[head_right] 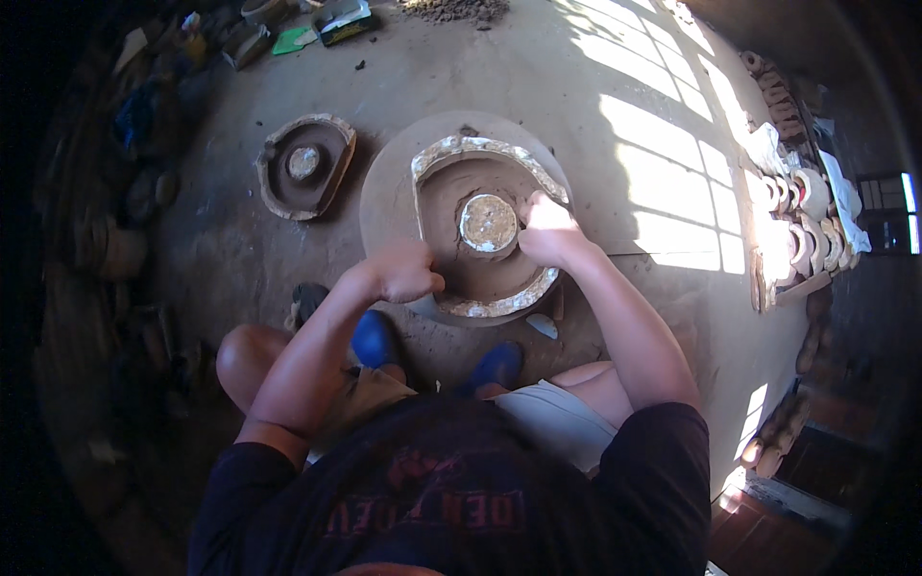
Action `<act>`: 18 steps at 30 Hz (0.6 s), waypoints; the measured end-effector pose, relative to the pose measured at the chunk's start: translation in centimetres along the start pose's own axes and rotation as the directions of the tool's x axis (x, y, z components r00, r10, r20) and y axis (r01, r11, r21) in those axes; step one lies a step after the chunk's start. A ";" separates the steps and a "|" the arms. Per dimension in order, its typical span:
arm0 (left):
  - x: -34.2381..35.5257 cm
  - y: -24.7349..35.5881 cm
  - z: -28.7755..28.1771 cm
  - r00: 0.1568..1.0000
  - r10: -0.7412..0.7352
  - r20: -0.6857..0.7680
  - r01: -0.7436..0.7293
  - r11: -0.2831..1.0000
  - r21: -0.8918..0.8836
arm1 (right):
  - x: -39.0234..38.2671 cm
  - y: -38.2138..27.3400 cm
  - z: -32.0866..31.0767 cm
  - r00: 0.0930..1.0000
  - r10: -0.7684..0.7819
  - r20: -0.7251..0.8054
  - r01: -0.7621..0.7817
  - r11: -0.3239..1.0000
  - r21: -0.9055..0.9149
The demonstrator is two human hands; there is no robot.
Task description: The person applies pieces of clay to a circular pottery form on a wheel, pressing and smoothing the clay by hand into a raised rim around the central circle.
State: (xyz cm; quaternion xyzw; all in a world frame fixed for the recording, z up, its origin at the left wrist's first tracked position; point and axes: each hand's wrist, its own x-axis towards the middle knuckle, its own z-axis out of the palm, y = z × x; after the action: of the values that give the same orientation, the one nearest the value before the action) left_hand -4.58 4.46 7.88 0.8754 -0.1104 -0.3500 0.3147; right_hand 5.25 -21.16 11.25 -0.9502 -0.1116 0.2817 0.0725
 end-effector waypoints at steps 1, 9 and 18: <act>0.0 0.1 0.4 1.000 0.001 0.001 -0.001 1.000 0.002 | 0.5 0.7 0.4 1.000 0.001 -0.001 -0.001 1.000 0.002; 0.5 2.9 2.6 0.985 0.135 0.109 -0.118 0.982 -0.150 | 3.0 2.9 0.0 0.991 -0.136 -0.022 0.131 0.981 -0.144; 6.2 -6.2 0.7 0.474 0.000 -0.881 -0.075 0.996 -0.040 | 2.2 2.8 -1.1 0.990 -0.139 0.016 0.140 0.986 -0.091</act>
State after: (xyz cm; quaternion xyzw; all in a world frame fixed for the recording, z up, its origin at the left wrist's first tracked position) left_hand -0.72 6.34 0.25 0.9163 0.0603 0.1513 0.3660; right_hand 8.15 -23.40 10.42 -0.9411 -0.1908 0.2749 0.0479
